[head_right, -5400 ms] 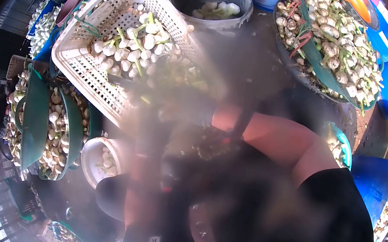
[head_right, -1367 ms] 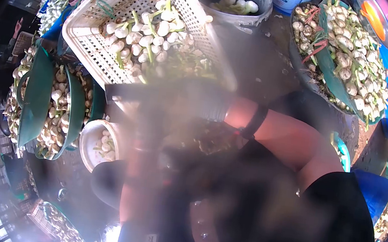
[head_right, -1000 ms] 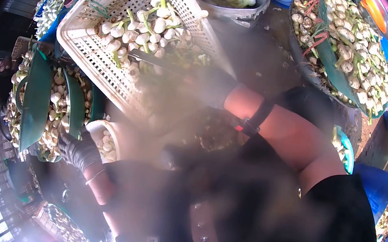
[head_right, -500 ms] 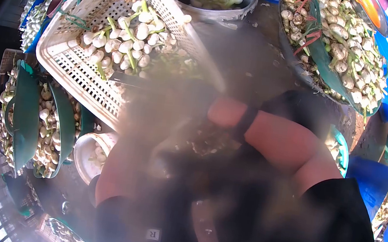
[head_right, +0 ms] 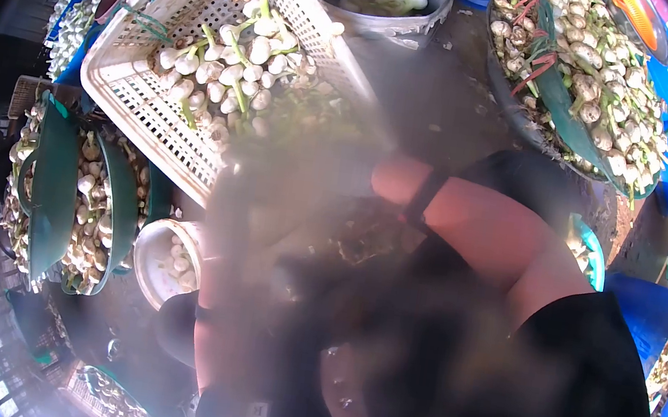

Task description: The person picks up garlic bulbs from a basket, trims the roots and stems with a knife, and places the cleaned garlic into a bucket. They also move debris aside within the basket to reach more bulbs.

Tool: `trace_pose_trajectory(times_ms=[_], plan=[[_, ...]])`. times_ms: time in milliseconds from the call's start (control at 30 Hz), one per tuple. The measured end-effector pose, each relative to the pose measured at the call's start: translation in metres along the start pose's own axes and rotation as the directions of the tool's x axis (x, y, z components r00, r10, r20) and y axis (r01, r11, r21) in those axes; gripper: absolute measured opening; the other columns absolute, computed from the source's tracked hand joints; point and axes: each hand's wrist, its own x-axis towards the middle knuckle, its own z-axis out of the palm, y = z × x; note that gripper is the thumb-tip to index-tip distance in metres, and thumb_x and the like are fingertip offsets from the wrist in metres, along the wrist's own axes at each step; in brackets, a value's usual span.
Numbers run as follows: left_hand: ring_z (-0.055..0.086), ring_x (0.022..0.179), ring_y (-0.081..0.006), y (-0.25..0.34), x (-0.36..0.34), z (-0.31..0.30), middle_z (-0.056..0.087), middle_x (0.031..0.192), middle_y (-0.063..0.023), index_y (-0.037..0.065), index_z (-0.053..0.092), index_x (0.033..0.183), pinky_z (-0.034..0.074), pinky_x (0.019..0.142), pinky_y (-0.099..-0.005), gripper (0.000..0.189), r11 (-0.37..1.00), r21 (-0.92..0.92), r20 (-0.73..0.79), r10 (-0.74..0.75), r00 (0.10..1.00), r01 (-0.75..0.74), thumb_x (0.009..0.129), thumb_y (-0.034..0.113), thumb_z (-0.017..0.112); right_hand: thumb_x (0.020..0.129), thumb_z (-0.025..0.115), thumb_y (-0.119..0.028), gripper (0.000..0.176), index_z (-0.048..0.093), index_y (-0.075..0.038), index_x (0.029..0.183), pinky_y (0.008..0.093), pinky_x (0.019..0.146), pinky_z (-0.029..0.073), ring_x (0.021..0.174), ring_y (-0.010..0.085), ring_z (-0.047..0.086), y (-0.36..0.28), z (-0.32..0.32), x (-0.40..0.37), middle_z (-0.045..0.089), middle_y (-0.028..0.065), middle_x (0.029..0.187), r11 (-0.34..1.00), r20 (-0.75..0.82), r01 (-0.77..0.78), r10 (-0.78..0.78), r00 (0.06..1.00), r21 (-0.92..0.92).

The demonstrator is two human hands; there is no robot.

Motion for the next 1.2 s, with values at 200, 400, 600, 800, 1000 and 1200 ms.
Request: trace_pose_trajectory(times_ms=[200,400,600,800,1000,1200], plan=[[0.056,0.08,-0.0116,0.026,-0.017,0.01,0.063,0.094,-0.0058,0.001,0.059,0.112,0.048,0.074,-0.0264,0.023,0.972,0.224,0.141,0.037,0.989,-0.068,0.094,0.014,0.054,0.078,0.07,-0.047,0.044,0.055,-0.006,0.079,0.0339,0.07,0.047,0.069,0.0204,0.056,-0.116,-0.039,-0.047,0.057,0.0066,0.072,0.995,-0.336,0.002,0.031,0.941,0.098],[0.059,0.086,-0.0166,0.04,-0.022,0.05,0.06,0.097,-0.0079,0.001,0.05,0.124,0.049,0.078,-0.0284,0.037,0.978,-0.208,0.01,0.018,1.0,-0.015,0.091,0.015,0.059,0.083,0.07,-0.022,0.021,0.062,-0.006,0.093,0.0285,0.073,0.046,0.076,0.0102,0.055,-0.153,-0.053,-0.055,0.062,0.0014,0.078,0.922,-0.491,0.185,0.007,0.871,0.34],[0.052,0.068,-0.0088,0.014,-0.028,0.038,0.056,0.088,-0.0036,0.004,0.046,0.127,0.045,0.06,-0.0227,0.046,0.973,-0.229,0.158,0.072,0.985,-0.035,0.094,0.034,0.056,0.084,0.067,-0.015,0.016,0.063,-0.006,0.097,0.028,0.076,0.047,0.079,0.0096,0.056,-0.15,-0.05,-0.055,0.063,0.0016,0.084,0.868,-0.399,0.138,0.074,0.914,0.477],[0.038,0.055,-0.0036,0.049,-0.028,0.054,0.049,0.072,0.0042,0.008,0.053,0.116,0.034,0.051,-0.0205,0.031,0.991,-0.127,-0.042,0.03,0.999,-0.035,0.098,0.033,0.048,0.084,0.068,-0.021,0.021,0.061,-0.005,0.097,0.0295,0.077,0.048,0.078,0.0131,0.058,-0.169,-0.051,-0.067,0.064,0.0045,0.084,0.951,-0.334,0.088,0.017,0.942,0.296],[0.056,0.082,-0.0111,0.01,-0.01,0.046,0.058,0.08,-0.0042,0.004,0.059,0.107,0.048,0.067,-0.0213,0.036,0.987,-0.113,-0.194,0.087,0.977,-0.111,0.099,0.032,0.038,0.083,0.069,-0.024,0.024,0.062,-0.005,0.094,0.0302,0.076,0.048,0.078,0.014,0.06,-0.162,-0.041,-0.072,0.065,0.006,0.082,0.915,-0.419,0.301,-0.171,0.892,0.268],[0.053,0.053,-0.0168,0.003,-0.007,0.009,0.059,0.075,-0.0068,0.003,0.059,0.101,0.043,0.048,-0.0308,0.035,0.819,0.511,-0.147,0.381,0.913,-0.26,0.097,0.034,0.042,0.082,0.071,-0.021,0.022,0.062,-0.005,0.094,0.0293,0.077,0.048,0.079,0.0135,0.061,-0.16,-0.036,-0.071,0.066,0.005,0.084,0.795,-0.55,0.508,-0.601,0.58,-0.333]])
